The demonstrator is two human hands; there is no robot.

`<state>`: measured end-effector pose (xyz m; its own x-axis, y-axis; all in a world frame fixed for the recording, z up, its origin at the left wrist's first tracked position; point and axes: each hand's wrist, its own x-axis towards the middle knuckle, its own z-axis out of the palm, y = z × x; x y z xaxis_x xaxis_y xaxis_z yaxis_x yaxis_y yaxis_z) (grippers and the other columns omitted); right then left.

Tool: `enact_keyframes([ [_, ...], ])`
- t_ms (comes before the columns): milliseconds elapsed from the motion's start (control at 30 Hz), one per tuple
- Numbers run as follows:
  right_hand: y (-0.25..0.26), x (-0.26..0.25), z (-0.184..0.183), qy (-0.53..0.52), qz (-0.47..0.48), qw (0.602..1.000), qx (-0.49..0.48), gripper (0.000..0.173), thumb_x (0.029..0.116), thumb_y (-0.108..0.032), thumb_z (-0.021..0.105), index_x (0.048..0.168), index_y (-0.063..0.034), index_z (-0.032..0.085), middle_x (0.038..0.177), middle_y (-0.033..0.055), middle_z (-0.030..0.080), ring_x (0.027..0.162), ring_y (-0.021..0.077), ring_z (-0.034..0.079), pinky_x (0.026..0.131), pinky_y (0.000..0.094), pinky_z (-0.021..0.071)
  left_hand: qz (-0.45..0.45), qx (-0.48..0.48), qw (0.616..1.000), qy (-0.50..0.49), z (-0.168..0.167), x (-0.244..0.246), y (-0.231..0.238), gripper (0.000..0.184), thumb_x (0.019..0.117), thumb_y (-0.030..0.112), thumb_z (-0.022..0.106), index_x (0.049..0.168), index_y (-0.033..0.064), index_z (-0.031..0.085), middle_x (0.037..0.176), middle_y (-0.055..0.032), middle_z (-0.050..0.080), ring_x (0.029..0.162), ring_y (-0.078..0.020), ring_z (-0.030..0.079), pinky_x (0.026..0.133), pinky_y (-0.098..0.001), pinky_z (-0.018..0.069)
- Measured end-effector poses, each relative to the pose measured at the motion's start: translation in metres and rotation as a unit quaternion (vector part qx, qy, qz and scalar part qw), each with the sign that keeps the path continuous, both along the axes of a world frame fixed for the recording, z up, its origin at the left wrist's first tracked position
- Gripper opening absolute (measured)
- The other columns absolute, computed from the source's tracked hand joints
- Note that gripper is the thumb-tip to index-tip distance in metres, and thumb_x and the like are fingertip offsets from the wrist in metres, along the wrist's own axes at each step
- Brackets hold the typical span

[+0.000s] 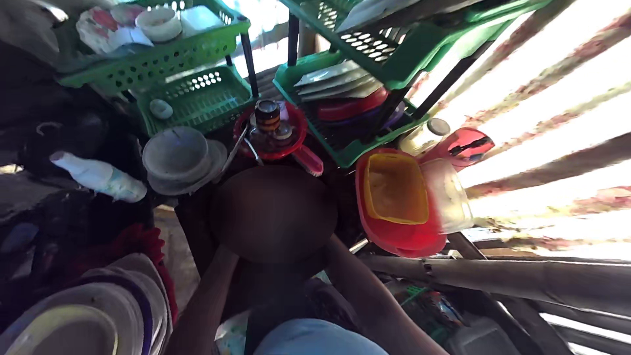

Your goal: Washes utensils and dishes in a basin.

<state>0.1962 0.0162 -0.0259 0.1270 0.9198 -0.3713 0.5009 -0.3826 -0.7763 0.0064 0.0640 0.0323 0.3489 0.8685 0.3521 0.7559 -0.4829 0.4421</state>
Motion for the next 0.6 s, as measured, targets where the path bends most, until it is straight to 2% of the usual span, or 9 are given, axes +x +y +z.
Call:
enact_keyframes([
  [67,0.018,0.011,-0.014,-0.075,0.022,0.997,-0.027,0.062,0.0947,-0.021,0.074,0.151,-0.0123,0.049,0.158,0.0325,0.033,0.134,0.0518,0.048,0.104,0.0624,0.0472,0.014,-0.161,0.983,0.091,-0.037,0.002,-0.030,0.042,0.1040,0.020,0.051,0.140,-0.0018,0.055,0.143,-0.0259,0.054,0.133,-0.0409,0.053,0.109,-0.0558,0.0436],
  [133,0.019,0.011,-0.034,-0.130,0.063,0.989,-0.044,0.065,0.0969,-0.025,0.070,0.156,-0.0184,0.044,0.167,0.0259,0.019,0.143,0.0528,0.036,0.108,0.0663,0.0430,0.054,-0.355,0.913,0.194,-0.063,0.004,-0.039,0.073,0.1054,0.040,0.052,0.159,-0.0024,0.027,0.166,-0.0288,0.019,0.154,-0.0434,0.022,0.122,-0.0580,0.0242],
  [167,0.013,0.005,-0.039,-0.159,0.098,0.981,-0.055,0.063,0.1004,-0.024,0.064,0.158,-0.0147,0.040,0.166,0.0277,0.020,0.143,0.0527,0.037,0.110,0.0660,0.0419,0.059,-0.395,0.889,0.224,-0.073,0.006,-0.042,0.084,0.1043,0.047,0.052,0.161,-0.0034,0.018,0.168,-0.0294,0.005,0.157,-0.0443,0.007,0.125,-0.0593,0.0147],
  [233,-0.004,-0.017,-0.038,-0.195,0.176,0.958,-0.116,0.055,0.1035,-0.016,0.055,0.153,0.0030,0.040,0.160,0.0335,0.030,0.144,0.0532,0.036,0.114,0.0652,0.0367,0.039,-0.426,0.868,0.252,-0.080,0.013,-0.045,0.078,0.1037,0.035,0.055,0.161,-0.0031,0.019,0.169,-0.0290,0.001,0.157,-0.0453,-0.001,0.125,-0.0626,0.0054],
  [300,-0.012,-0.033,-0.032,-0.162,0.216,0.950,-0.155,0.050,0.1046,-0.013,0.052,0.147,0.0106,0.043,0.154,0.0331,0.041,0.142,0.0495,0.041,0.116,0.0621,0.0359,0.007,-0.449,0.854,0.263,-0.078,0.020,-0.041,0.072,0.0993,0.020,0.061,0.158,-0.0040,0.028,0.167,-0.0296,0.012,0.156,-0.0459,0.007,0.125,-0.0632,0.0078],
  [367,-0.010,-0.028,-0.026,-0.100,0.200,0.965,-0.138,0.049,0.1073,-0.015,0.047,0.154,-0.0016,0.041,0.152,0.0244,0.048,0.140,0.0397,0.047,0.115,0.0565,0.0393,-0.018,-0.448,0.850,0.275,-0.077,0.020,-0.038,0.058,0.1004,0.011,0.058,0.152,-0.0069,0.038,0.161,-0.0306,0.029,0.152,-0.0462,0.023,0.123,-0.0618,0.0178],
  [400,-0.006,-0.019,-0.023,-0.100,0.203,0.965,-0.130,0.047,0.1080,-0.016,0.046,0.154,-0.0068,0.043,0.153,0.0221,0.049,0.140,0.0391,0.049,0.114,0.0580,0.0397,-0.017,-0.441,0.850,0.286,-0.076,0.020,-0.036,0.051,0.1024,0.009,0.054,0.150,-0.0060,0.042,0.158,-0.0294,0.035,0.149,-0.0453,0.031,0.122,-0.0606,0.0240],
  [500,-0.003,0.003,-0.029,-0.186,0.213,0.953,-0.105,0.038,0.1058,-0.008,0.050,0.143,-0.0039,0.058,0.159,0.0223,0.040,0.145,0.0449,0.040,0.116,0.0616,0.0361,0.020,-0.417,0.849,0.324,-0.072,0.026,-0.032,0.042,0.1076,0.008,0.042,0.147,-0.0026,0.048,0.151,-0.0278,0.046,0.141,-0.0438,0.044,0.114,-0.0586,0.0376],
  [600,-0.010,-0.010,-0.022,-0.215,0.174,0.945,-0.172,0.043,0.1071,-0.011,0.048,0.148,0.0035,0.048,0.161,0.0287,0.032,0.148,0.0481,0.033,0.116,0.0622,0.0343,0.038,-0.394,0.857,0.329,-0.072,0.036,-0.031,0.040,0.1080,0.009,0.041,0.145,-0.0036,0.050,0.145,-0.0289,0.051,0.136,-0.0430,0.050,0.108,-0.0542,0.0453],
])
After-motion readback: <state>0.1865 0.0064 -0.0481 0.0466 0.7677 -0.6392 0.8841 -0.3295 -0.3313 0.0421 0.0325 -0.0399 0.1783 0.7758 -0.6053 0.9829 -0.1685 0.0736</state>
